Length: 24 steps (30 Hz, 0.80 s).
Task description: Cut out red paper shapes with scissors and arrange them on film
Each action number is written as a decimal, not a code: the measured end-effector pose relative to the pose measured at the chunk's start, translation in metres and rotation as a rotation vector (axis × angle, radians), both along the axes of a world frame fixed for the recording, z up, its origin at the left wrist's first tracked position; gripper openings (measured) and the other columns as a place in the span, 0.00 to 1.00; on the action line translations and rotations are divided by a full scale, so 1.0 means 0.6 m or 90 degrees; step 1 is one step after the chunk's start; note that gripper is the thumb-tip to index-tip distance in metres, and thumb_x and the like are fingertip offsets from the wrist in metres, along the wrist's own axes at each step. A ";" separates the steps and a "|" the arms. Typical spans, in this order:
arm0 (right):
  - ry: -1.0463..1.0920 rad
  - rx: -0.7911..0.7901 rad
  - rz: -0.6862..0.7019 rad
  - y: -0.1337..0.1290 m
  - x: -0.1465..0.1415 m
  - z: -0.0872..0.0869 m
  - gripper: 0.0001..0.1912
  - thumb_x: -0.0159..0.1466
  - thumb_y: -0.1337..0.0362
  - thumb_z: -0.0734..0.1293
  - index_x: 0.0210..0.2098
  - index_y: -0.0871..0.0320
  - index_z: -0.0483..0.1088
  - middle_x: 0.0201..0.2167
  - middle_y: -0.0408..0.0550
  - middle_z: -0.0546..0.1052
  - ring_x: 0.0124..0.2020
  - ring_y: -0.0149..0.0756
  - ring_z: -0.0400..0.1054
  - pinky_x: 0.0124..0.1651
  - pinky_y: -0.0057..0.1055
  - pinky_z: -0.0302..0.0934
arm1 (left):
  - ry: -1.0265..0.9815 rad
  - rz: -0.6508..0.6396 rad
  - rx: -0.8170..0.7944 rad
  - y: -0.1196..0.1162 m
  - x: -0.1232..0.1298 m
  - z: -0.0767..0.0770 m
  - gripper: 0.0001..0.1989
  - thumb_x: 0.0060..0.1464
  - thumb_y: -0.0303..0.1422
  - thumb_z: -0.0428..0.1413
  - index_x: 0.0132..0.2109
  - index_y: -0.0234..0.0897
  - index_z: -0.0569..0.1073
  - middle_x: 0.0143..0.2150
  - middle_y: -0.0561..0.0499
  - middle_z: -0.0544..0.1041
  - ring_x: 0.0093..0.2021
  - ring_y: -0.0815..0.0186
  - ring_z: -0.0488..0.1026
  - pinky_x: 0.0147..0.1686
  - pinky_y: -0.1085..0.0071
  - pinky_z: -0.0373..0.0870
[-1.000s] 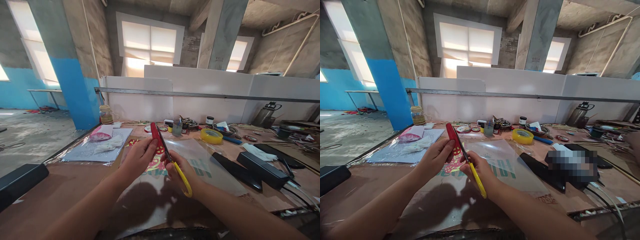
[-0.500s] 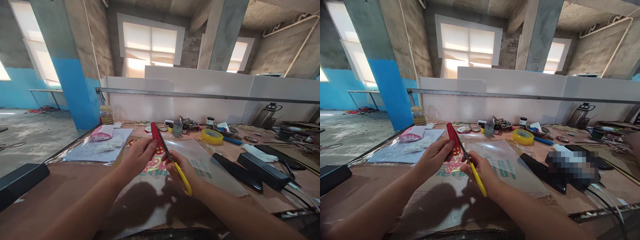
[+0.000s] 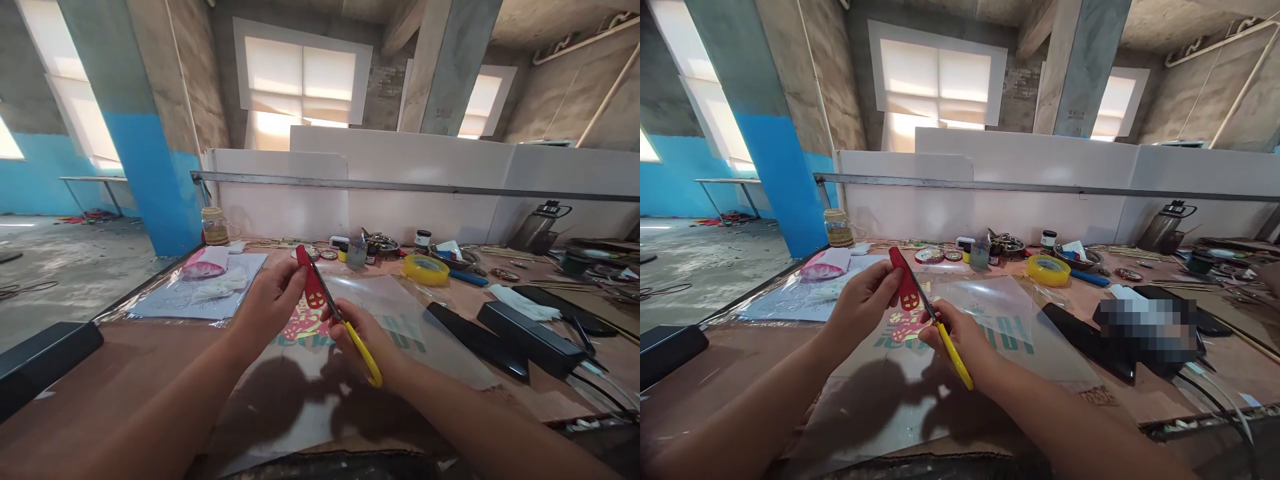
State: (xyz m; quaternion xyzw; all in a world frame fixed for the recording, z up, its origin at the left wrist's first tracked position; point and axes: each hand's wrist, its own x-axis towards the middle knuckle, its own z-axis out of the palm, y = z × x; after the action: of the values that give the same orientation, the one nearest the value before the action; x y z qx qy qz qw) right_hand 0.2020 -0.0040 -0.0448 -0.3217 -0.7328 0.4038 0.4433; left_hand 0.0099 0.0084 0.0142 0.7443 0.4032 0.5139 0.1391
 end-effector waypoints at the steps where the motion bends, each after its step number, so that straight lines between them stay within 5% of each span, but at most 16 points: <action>1: -0.007 0.001 0.001 -0.002 0.000 0.000 0.24 0.64 0.40 0.64 0.40 0.56 0.66 0.29 0.41 0.66 0.27 0.30 0.57 0.28 0.27 0.52 | 0.006 -0.003 -0.002 0.000 0.001 0.000 0.14 0.66 0.38 0.47 0.34 0.39 0.69 0.25 0.57 0.66 0.25 0.70 0.63 0.27 0.72 0.59; 8: -0.028 0.089 -0.029 -0.024 0.003 0.017 0.26 0.66 0.37 0.58 0.43 0.53 0.66 0.32 0.44 0.68 0.30 0.35 0.60 0.33 0.32 0.57 | 0.041 -0.027 -0.010 -0.014 0.017 0.000 0.15 0.65 0.36 0.46 0.30 0.38 0.66 0.24 0.57 0.65 0.25 0.70 0.62 0.27 0.72 0.58; 14: 0.003 0.002 0.015 -0.032 0.001 0.033 0.31 0.62 0.33 0.59 0.43 0.56 0.65 0.28 0.40 0.61 0.25 0.30 0.49 0.26 0.28 0.49 | 0.069 -0.022 0.001 -0.014 0.017 0.000 0.15 0.65 0.36 0.46 0.30 0.38 0.65 0.24 0.57 0.65 0.24 0.70 0.62 0.26 0.71 0.57; 24: 0.032 -0.019 0.004 -0.027 -0.004 0.032 0.33 0.57 0.31 0.62 0.38 0.56 0.65 0.26 0.39 0.60 0.25 0.28 0.49 0.25 0.27 0.47 | 0.039 -0.037 -0.024 -0.013 0.017 0.001 0.16 0.65 0.37 0.46 0.30 0.38 0.67 0.25 0.56 0.67 0.24 0.70 0.62 0.25 0.72 0.57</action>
State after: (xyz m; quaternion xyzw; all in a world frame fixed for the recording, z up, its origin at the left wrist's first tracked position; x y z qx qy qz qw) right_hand 0.1994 -0.0199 -0.0258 -0.3156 -0.7162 0.4240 0.4557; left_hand 0.0201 0.0007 0.0147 0.7684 0.3951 0.4787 0.1555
